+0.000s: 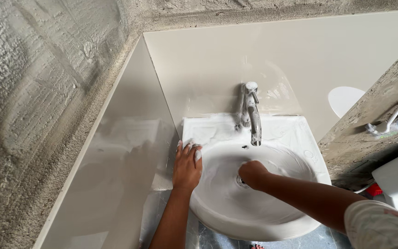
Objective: The person cleans a bathroom sink by first moving personal items like a toothbrush and soap dispenser to the toilet tank. They then apply liquid soap to a sponge and scrub the sink basin, faucet, and surrounding tiled wall. The person scrubs the surfaces thoroughly with soapy water, creating foam, and continues cleaning the sink and wall area.
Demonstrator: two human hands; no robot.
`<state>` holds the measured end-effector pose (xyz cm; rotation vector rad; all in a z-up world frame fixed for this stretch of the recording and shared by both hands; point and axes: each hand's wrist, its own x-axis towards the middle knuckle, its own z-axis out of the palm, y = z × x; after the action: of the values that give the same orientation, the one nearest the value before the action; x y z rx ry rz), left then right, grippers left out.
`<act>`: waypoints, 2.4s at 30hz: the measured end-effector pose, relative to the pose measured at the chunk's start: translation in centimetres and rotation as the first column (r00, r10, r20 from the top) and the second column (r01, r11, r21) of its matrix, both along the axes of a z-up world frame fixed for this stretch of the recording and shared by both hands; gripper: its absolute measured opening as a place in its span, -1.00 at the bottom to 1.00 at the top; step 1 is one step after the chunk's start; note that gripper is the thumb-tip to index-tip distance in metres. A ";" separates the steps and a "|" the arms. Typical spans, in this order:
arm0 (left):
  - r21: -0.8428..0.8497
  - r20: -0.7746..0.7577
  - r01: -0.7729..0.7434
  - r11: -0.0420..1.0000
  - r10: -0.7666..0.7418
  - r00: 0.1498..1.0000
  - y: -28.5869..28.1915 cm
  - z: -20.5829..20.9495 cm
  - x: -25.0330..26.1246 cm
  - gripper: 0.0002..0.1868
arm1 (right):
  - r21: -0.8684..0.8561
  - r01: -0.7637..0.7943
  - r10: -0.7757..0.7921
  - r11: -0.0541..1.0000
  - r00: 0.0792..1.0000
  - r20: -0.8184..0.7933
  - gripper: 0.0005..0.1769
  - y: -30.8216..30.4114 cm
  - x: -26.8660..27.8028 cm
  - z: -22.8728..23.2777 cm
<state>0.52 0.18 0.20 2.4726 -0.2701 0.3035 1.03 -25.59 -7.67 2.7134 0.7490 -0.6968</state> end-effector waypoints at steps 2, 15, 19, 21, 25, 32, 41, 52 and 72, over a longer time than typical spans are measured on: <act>0.022 0.008 -0.006 1.000 0.006 1.000 -0.3 0.0 -0.2 -0.61 | 0.016 0.026 -0.025 1.000 0.999 -0.039 -0.90 0.3 -1.8 -1.0; 0.050 -0.011 -0.018 0.999 0.019 1.000 -0.3 0.3 -0.1 -0.59 | 0.133 0.068 -0.069 0.989 0.998 0.005 -0.86 1.0 -0.1 -3.6; 0.016 -0.035 -0.012 1.000 0.012 0.999 -0.3 0.4 0.1 -0.59 | 0.094 0.165 -0.162 0.982 0.986 -0.041 -0.90 -0.3 -0.1 -1.6; 0.041 -0.040 -0.012 0.999 0.013 0.999 -0.2 0.3 0.1 -0.58 | -0.015 0.083 -0.084 0.996 0.986 -0.145 -0.89 -0.1 -0.5 -1.8; 0.044 -0.064 -0.031 0.999 0.033 0.997 -0.3 0.5 0.2 -0.57 | 0.394 -0.023 0.201 0.919 0.887 -0.416 -0.63 3.3 -0.6 -3.1; -0.049 -0.063 -0.037 0.998 0.034 0.997 0.0 0.2 0.2 -0.53 | 0.971 0.105 -0.550 0.213 0.834 0.031 -0.78 8.1 1.9 -0.5; -0.392 0.040 -0.018 0.920 0.037 0.999 1.8 -3.3 1.8 -0.47 | 0.715 0.129 0.486 0.687 0.650 -0.584 -0.47 4.0 -0.4 -0.4; -0.962 0.068 0.080 0.261 -0.055 0.996 2.5 -6.7 2.8 -0.42 | 0.697 -0.401 -0.025 0.594 0.857 0.514 -0.61 11.4 0.7 4.3; -0.091 -0.143 -0.136 0.987 0.122 0.982 0.3 -0.6 0.6 -0.38 | 0.202 0.106 -0.153 0.974 0.959 0.237 -0.64 11.5 6.9 7.6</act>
<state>1.10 0.50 -0.37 2.4027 -0.0355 0.1943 7.98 -14.07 -0.11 2.9680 0.6058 -0.3086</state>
